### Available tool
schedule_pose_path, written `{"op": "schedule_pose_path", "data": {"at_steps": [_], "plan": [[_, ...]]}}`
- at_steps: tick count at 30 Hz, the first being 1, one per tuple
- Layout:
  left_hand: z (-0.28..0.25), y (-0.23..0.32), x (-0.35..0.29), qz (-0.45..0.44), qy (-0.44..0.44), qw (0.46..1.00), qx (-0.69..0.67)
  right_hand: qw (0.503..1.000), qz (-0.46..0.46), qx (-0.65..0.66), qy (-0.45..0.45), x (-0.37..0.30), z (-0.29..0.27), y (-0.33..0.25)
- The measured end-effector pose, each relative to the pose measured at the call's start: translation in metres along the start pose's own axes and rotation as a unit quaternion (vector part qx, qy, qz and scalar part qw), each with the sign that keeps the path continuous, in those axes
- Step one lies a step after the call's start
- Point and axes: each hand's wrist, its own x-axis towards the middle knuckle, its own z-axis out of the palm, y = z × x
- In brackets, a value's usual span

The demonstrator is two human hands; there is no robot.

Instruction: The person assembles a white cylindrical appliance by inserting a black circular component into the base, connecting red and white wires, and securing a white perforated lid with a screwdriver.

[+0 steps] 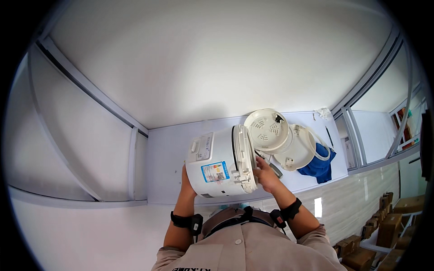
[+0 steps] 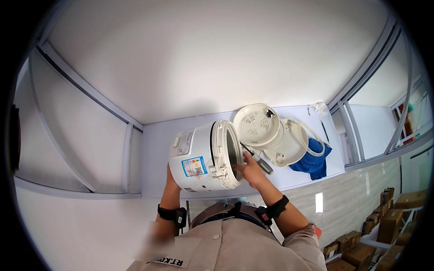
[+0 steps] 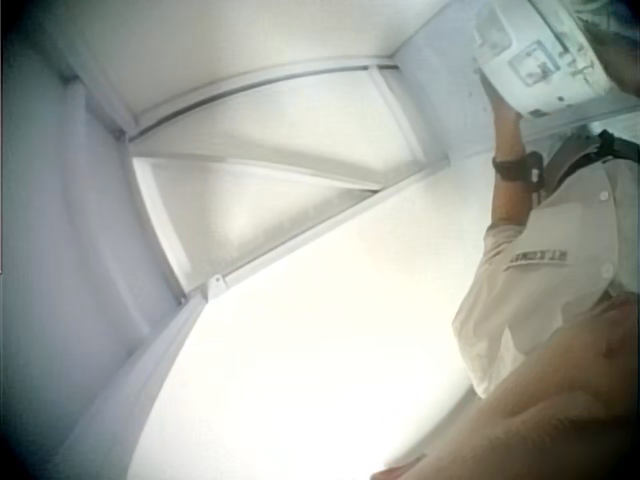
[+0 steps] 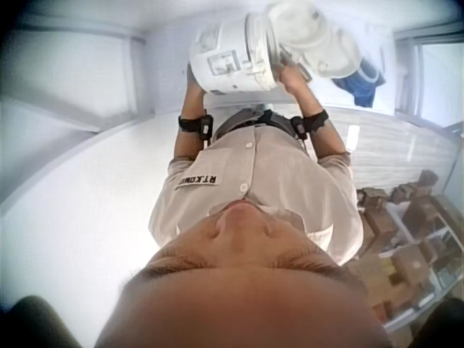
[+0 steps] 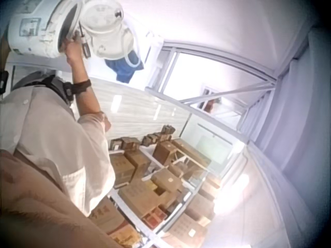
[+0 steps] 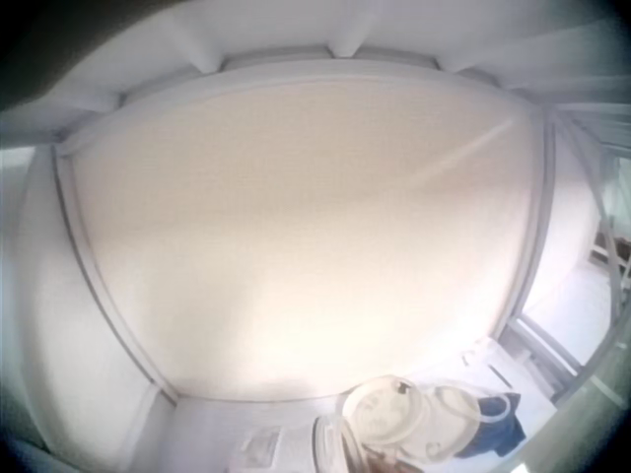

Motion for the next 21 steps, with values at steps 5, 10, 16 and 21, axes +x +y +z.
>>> {"op": "schedule_pose_path", "data": {"at_steps": [5,10,16,21], "plan": [[0.018,0.013,-0.009,0.082,-0.016,0.991,0.108,0.984,-0.174,-0.020,-0.035,0.003,-0.018,0.003],[0.049,0.024,-0.018,0.203,0.018,0.915,0.347,0.955,-0.181,0.100,-0.214,-0.028,-0.013,-0.024],[0.049,0.021,-0.013,0.196,0.015,0.930,0.312,0.952,-0.219,0.025,-0.211,-0.043,0.008,-0.036],[0.059,0.019,-0.020,0.251,0.030,0.867,0.429,0.952,-0.275,-0.042,-0.125,-0.041,0.028,-0.036]]}}
